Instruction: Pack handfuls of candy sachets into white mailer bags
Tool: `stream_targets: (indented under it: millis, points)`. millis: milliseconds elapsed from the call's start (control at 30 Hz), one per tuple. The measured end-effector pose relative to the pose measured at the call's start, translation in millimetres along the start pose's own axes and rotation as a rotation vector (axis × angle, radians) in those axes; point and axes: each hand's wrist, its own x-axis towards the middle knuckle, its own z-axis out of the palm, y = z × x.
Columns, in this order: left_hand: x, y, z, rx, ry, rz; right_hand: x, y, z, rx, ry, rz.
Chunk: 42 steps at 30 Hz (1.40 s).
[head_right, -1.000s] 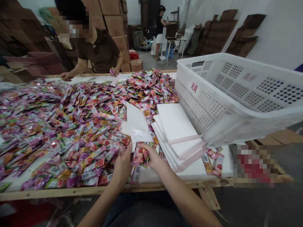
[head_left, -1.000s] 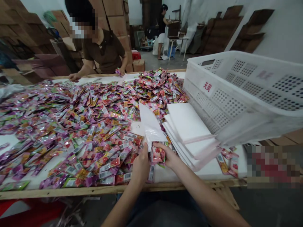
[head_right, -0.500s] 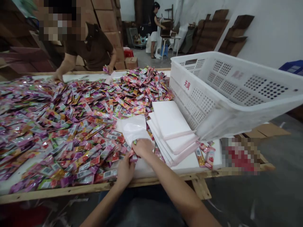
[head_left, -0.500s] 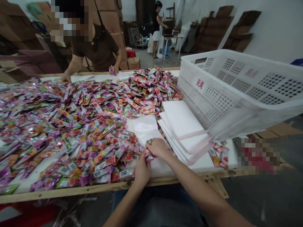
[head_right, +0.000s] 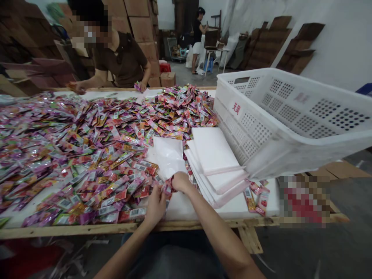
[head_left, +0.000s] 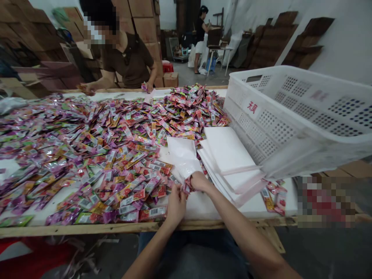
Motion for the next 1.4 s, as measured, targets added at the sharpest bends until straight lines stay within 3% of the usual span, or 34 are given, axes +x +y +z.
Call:
stream_targets:
  millis: [133, 233, 333, 433, 567, 700, 767, 867, 933, 1067, 1200, 1267, 1400]
  points:
    - [6.9, -13.9, 1.2, -0.096, 0.082, 0.007, -13.2, 12.2, 8.0, 0.219, 0.056, -0.173]
    - [10.0, -18.1, 1.5, -0.103, 0.091, 0.017, -17.2, 15.5, 20.9, 0.059, 0.203, -0.316]
    - [7.5, -9.3, 2.8, -0.044, 0.096, -0.016, -8.7, 7.7, 23.7, -0.229, 0.233, -0.227]
    - [-2.4, 10.2, 2.9, 0.007, 0.022, 0.02, -11.2, -9.1, 13.0, -0.333, 0.182, -0.065]
    - [-18.0, 34.5, -4.5, -0.092, -0.021, 0.079, -48.6, -28.8, 2.9, -0.286, 0.23, 0.069]
    - [-23.0, 33.4, -10.6, -0.031, -0.214, 0.051, -77.0, -21.4, 15.4, -0.173, 0.226, 0.042]
    - [-23.0, 24.5, -9.5, -0.054, -0.23, 0.007, -80.1, -5.8, 24.4, -0.15, 0.211, -0.009]
    - [-23.4, 12.1, -6.6, -0.144, -0.192, -0.159, -77.8, 18.1, 32.3, -0.234, 0.225, -0.257]
    - [-24.5, 9.8, -6.0, -0.176, -0.199, -0.243, -72.5, 23.7, 31.3, -0.333, 0.196, -0.349]
    - [-30.2, 19.1, -6.3, -0.292, -0.305, -0.324, -55.6, 1.4, 19.7, -0.406, 0.154, -0.259]
    - [-40.6, 29.4, -1.3, -0.392, -0.343, -0.305, -50.8, -26.0, 16.0, -0.318, 0.235, -0.125]
    - [-44.9, 30.5, 1.3, -0.474, -0.306, -0.338, -56.6, -26.1, 18.5, -0.227, 0.232, -0.108]
    - [-48.0, 28.7, 0.2, -0.669, -0.331, -0.615, -69.2, -4.7, 20.8, -0.13, 0.122, -0.193]
